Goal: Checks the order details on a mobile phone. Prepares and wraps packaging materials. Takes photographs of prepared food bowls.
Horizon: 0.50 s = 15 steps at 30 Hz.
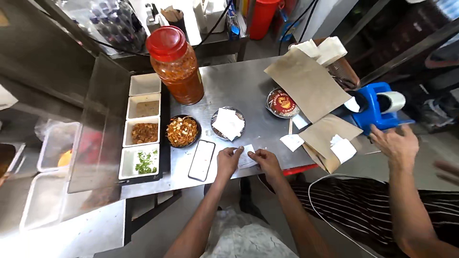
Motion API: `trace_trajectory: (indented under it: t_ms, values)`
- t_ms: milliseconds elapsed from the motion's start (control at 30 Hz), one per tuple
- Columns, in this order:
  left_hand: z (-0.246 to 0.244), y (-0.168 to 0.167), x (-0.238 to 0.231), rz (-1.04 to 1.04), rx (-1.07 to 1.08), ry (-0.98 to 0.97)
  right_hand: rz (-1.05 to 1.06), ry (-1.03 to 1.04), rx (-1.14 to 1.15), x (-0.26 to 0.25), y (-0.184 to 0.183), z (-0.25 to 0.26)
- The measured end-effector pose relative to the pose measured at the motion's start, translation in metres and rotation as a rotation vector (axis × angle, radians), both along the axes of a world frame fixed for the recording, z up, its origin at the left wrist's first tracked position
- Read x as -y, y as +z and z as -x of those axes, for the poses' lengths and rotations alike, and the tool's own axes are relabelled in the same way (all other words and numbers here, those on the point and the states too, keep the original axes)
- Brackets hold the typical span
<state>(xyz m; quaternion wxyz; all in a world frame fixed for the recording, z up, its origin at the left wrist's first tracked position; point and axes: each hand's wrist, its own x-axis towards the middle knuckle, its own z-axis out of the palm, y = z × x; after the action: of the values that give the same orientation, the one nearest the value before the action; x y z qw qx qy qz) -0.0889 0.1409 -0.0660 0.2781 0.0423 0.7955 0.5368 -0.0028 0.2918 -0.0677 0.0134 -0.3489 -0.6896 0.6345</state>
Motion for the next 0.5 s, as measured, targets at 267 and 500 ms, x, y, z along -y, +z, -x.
trace_trajectory:
  t_ms: [267,500]
  values:
    - [0.115,0.006,-0.016,0.299,-0.525,0.071,-0.461,0.111,0.014,-0.017,0.015,0.118]
    - [0.133,-0.022,-0.007,0.245,-0.277,0.103,-0.305,-0.056,0.022,-0.031,-0.014,0.105]
